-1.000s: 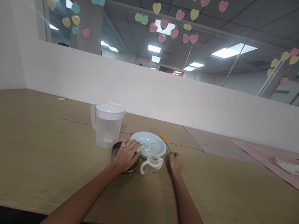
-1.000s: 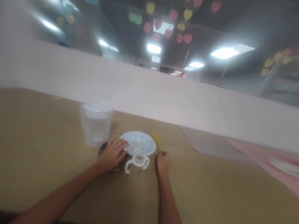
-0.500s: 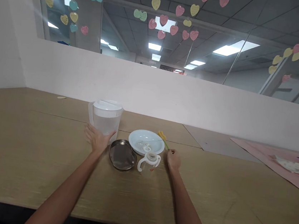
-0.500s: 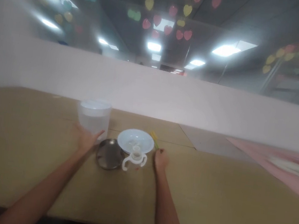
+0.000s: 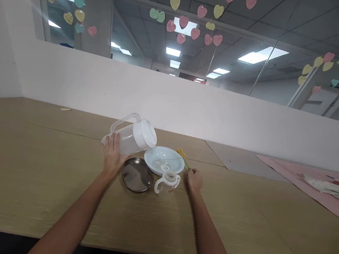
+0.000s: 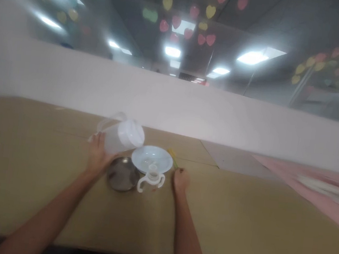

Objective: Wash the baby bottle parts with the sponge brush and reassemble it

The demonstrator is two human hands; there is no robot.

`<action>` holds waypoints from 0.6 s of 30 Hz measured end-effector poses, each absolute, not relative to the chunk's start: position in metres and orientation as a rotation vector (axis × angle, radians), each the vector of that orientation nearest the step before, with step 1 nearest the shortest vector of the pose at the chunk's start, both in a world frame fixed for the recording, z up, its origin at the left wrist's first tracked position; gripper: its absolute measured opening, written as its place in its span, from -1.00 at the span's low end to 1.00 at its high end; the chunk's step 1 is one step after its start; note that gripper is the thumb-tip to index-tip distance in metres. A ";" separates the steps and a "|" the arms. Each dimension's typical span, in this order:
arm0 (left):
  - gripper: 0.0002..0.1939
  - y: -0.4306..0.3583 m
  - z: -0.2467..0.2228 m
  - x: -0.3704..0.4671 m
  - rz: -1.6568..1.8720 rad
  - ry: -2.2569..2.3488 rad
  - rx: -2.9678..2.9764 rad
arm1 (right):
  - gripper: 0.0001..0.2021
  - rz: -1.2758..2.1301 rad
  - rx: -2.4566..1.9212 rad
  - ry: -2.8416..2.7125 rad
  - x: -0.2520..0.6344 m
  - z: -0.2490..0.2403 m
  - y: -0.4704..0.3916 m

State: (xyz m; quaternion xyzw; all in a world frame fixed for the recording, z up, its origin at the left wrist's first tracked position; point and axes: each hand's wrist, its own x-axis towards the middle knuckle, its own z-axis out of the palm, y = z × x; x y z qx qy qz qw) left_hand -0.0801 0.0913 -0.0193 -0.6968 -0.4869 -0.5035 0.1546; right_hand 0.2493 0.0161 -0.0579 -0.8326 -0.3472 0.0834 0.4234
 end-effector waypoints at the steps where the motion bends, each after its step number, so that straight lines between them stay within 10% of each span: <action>1: -0.10 0.091 -0.019 -0.079 -1.443 -1.383 -2.010 | -0.65 0.208 -2.085 -0.867 0.249 -0.058 0.016; 18: -0.02 0.074 -0.011 -0.069 -1.677 -1.035 -2.174 | -0.66 0.183 -2.063 -0.803 0.251 -0.060 0.017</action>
